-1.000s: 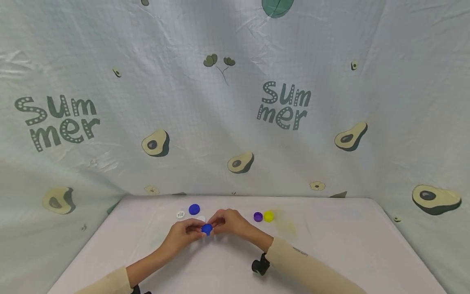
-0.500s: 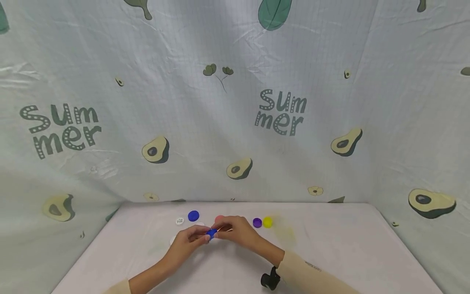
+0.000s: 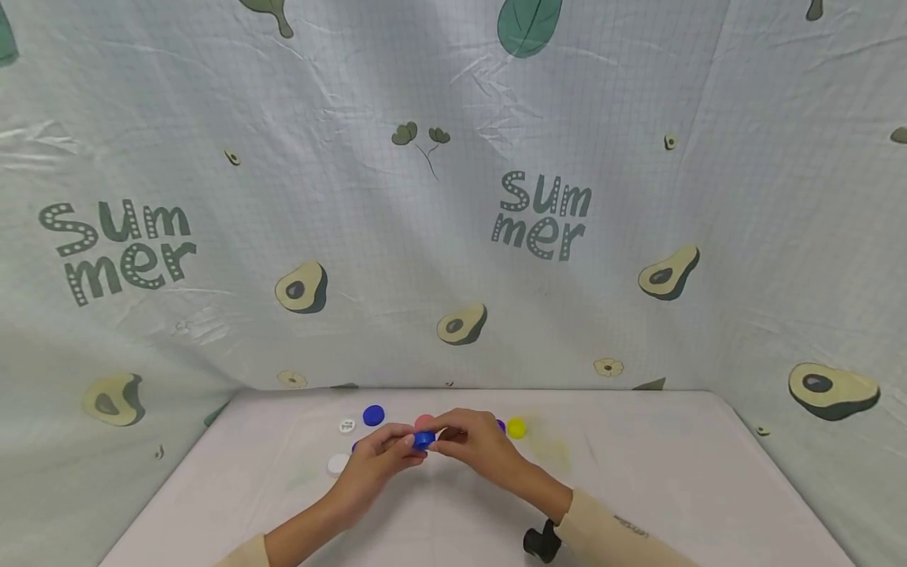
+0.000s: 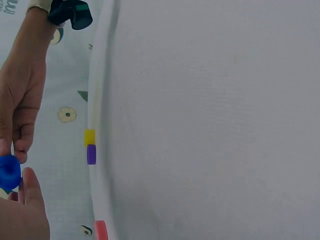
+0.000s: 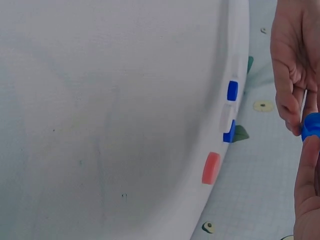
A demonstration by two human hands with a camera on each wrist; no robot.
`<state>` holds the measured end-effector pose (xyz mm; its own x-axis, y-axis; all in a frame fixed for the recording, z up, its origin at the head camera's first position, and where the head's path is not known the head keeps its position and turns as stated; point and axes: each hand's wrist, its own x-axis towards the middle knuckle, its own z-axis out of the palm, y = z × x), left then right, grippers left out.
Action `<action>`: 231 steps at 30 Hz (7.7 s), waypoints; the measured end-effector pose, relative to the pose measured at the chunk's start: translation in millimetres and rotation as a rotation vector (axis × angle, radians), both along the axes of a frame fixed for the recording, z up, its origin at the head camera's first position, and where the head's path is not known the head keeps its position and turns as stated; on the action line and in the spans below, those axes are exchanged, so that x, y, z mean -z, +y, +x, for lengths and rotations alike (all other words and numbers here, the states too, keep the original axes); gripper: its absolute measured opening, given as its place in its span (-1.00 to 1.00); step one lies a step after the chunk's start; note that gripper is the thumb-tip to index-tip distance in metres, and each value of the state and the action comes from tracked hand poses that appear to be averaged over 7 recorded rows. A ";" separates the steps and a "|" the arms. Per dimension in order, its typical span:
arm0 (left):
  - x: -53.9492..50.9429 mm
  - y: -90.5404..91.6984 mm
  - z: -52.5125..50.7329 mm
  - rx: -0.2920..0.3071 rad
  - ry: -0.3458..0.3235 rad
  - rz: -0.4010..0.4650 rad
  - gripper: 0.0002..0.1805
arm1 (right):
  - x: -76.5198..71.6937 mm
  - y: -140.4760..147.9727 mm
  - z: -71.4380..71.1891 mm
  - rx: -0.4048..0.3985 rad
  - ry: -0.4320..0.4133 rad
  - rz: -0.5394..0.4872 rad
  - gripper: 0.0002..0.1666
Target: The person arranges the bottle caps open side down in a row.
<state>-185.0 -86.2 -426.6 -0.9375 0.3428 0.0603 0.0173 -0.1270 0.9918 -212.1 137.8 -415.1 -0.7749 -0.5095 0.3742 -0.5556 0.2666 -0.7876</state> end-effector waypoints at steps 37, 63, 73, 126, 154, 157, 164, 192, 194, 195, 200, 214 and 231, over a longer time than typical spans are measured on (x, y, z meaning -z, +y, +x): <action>8.8 73.4 -4.8 -0.112 0.426 -0.115 -0.64 | -18.7 67.5 13.2 0.113 -0.397 -0.052 -0.55; 7.7 114.7 -30.2 -0.008 0.369 -0.161 -0.65 | -14.0 118.9 16.1 0.283 -0.267 0.120 -0.51; 0.0 143.5 -42.0 0.052 0.384 -0.235 -0.68 | -18.6 147.7 17.0 0.356 -0.270 0.173 -0.47; 5.8 173.6 -114.5 0.236 0.296 -0.728 -0.77 | 22.2 152.6 -32.7 0.451 -0.430 0.195 -0.52; 8.0 151.0 -112.4 0.227 0.272 -0.831 -0.70 | 27.8 137.5 -45.9 0.405 -0.479 0.317 -0.59; 0.4 129.4 -107.0 0.213 0.278 -0.831 -0.70 | 25.3 139.1 -41.6 0.389 -0.453 0.339 -0.65; -18.1 74.3 -100.5 0.183 0.371 -0.827 -0.74 | 10.6 136.8 -30.9 0.307 -0.394 0.232 -0.67; -5.0 -12.9 -95.5 0.108 0.447 -0.835 -0.80 | 9.9 50.4 -38.3 0.022 -0.108 0.320 -0.78; -3.1 -12.7 -96.0 0.101 0.435 -0.846 -0.81 | 10.5 44.4 -40.3 0.010 -0.092 0.316 -0.78; -1.9 -13.0 -96.6 0.096 0.434 -0.855 -0.81 | 11.1 41.6 -41.6 0.006 -0.086 0.316 -0.78; 2.9 -14.3 -97.3 0.067 0.418 -0.877 -0.80 | 15.7 27.8 -48.4 0.009 -0.098 0.306 -0.77; 13.0 -6.7 -101.9 0.042 0.350 -0.847 -0.78 | 27.7 -13.3 -77.5 0.101 -0.170 0.395 -0.72; 18.0 1.2 -105.5 -0.017 0.327 -0.873 -0.74 | 33.9 -33.6 -84.7 0.229 -0.241 0.395 -0.72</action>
